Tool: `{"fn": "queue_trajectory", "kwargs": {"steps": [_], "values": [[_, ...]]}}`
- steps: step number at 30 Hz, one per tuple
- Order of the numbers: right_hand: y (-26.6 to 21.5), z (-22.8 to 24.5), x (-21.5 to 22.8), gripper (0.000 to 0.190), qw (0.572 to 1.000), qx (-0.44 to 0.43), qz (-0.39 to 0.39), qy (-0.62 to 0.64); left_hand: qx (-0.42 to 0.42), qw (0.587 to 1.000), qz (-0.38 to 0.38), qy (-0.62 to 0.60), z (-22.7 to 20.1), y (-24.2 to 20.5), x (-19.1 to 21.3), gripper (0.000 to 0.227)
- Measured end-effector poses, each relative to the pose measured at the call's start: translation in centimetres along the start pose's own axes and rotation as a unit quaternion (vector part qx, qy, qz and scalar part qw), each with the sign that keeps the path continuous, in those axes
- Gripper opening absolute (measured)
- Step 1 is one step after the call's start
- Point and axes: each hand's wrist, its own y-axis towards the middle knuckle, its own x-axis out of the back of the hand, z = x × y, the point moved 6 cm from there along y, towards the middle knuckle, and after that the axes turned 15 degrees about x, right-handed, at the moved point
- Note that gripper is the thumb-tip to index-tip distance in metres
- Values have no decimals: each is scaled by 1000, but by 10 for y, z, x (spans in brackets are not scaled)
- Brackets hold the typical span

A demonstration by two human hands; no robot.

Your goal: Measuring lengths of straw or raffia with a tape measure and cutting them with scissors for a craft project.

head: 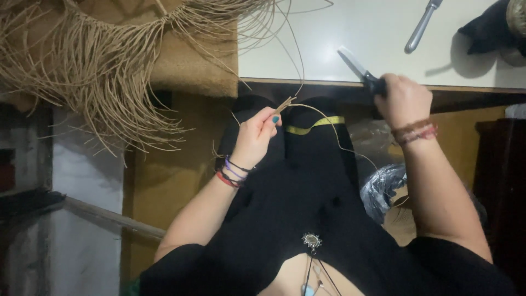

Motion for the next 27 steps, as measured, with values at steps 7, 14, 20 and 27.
{"fn": "queue_trajectory", "kwargs": {"steps": [7, 14, 20, 27], "values": [[-86, 76, -1, 56, 775, 32, 15, 631, -30, 996, -63, -52, -3, -12, 3, 18], [-85, 146, -27, 69, 618, 88, 6, 781, -80, 994, -77, -10, -21, -34, -11, 14], [-76, 150, -21, 55, 646, 94, -49, 756, -78, 995, -33, -54, -26, -44, -23, 15], [-77, 173, -13, 50, 481, 101, -88, 866, -203, 883, 222, -360, -15, -27, -54, 30]]}}
